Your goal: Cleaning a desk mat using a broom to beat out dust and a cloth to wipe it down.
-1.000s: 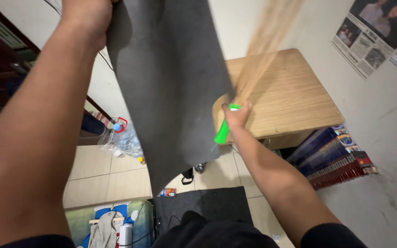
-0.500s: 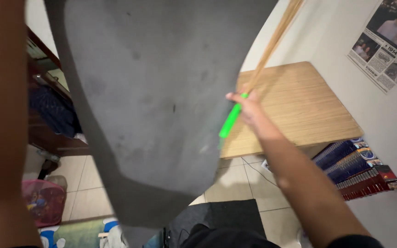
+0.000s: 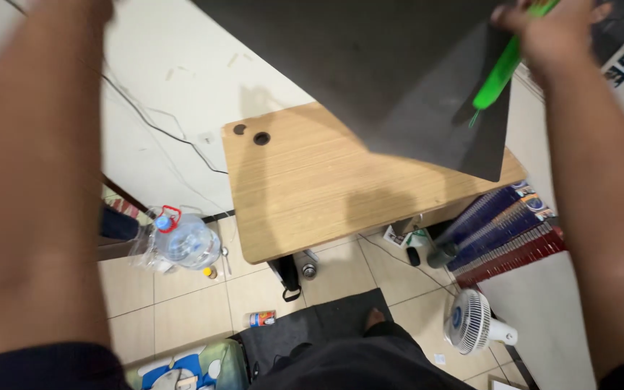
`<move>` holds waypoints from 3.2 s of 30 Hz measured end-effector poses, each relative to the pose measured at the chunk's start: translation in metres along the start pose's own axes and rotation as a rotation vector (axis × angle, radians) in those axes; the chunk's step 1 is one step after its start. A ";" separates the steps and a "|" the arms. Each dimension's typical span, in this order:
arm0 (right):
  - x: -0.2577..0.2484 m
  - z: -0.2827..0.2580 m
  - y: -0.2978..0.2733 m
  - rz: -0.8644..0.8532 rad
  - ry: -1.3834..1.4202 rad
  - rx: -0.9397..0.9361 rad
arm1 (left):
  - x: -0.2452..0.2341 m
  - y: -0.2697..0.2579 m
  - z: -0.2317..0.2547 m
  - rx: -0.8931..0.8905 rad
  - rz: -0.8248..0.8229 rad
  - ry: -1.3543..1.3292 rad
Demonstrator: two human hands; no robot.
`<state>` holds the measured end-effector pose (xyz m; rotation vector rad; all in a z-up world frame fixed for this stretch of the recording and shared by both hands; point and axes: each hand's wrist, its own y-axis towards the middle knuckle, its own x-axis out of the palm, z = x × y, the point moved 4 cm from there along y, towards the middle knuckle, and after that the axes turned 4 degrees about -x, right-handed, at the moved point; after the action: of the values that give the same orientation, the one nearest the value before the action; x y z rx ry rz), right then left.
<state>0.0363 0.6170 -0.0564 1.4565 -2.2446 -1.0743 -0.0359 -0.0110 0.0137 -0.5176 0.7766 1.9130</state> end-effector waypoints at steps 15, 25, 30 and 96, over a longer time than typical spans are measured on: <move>0.161 0.147 -0.314 -0.754 0.080 0.555 | 0.224 -0.048 -0.337 -0.644 -0.116 -0.716; 0.199 0.217 -0.363 -0.825 0.021 0.656 | 0.242 -0.109 -0.361 -0.928 -0.179 -0.784; 0.179 0.272 -0.349 -1.022 0.130 0.547 | 0.222 -0.123 -0.348 -0.886 -0.199 -0.635; 0.006 0.380 -0.332 -0.800 -1.178 0.682 | 0.383 -0.304 -0.250 -0.165 -0.940 0.769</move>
<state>0.0425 0.7052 -0.5537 2.6452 -3.0374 -1.8686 0.0751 0.1509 -0.4994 -1.4668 0.6490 0.8699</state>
